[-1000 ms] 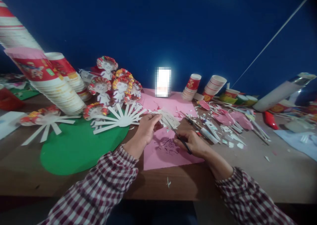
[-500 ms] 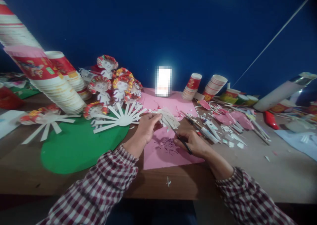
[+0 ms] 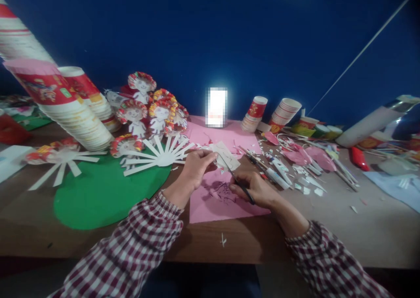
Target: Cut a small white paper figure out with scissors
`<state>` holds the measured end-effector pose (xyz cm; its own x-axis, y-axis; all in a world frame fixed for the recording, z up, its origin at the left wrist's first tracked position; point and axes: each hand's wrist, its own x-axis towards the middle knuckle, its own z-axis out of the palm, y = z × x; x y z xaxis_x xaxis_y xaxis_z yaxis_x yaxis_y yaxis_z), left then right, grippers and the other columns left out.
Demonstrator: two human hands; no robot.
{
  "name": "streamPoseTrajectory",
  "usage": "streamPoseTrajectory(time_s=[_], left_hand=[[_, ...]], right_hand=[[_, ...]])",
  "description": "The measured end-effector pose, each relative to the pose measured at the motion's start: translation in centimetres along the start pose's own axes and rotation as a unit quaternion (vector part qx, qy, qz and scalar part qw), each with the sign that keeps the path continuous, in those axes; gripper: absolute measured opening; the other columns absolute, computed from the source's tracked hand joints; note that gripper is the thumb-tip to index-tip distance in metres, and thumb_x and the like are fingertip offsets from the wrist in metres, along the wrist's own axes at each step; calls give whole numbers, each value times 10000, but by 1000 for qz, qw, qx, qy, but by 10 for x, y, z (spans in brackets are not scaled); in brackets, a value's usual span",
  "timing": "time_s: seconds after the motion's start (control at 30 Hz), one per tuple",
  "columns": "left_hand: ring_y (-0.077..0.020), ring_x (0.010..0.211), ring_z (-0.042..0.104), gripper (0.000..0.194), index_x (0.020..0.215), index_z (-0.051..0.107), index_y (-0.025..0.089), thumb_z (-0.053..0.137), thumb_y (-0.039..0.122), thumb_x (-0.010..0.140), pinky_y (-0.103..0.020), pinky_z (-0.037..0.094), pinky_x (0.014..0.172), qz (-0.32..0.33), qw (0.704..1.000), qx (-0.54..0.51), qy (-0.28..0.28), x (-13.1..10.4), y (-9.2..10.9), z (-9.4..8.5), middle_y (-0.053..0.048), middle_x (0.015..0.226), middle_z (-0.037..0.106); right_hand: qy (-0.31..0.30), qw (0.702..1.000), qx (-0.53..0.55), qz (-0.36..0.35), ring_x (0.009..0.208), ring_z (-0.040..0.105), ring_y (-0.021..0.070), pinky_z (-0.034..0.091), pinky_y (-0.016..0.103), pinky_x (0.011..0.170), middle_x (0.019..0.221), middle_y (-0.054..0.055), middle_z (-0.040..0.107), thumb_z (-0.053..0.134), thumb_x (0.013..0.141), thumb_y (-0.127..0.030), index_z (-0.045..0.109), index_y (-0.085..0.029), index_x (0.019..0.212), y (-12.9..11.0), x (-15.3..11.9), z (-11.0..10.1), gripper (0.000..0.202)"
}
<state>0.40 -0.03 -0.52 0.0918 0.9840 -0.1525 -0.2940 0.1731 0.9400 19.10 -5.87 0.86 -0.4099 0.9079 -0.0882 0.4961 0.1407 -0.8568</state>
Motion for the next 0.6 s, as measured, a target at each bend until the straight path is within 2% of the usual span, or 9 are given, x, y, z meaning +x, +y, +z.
streamPoseTrajectory(time_s=[0.6], left_hand=[[-113,590,568,223,669,658,135,773,316,612,-260,486,593,-4,1000,-9,-3,1,-2,-2,-10,611,601]], right_hand=[[12,998,-47,-26,554,392,102,301,222,510,591,-22,459,614,809,-431,567,-141,680,3,1,0,322]])
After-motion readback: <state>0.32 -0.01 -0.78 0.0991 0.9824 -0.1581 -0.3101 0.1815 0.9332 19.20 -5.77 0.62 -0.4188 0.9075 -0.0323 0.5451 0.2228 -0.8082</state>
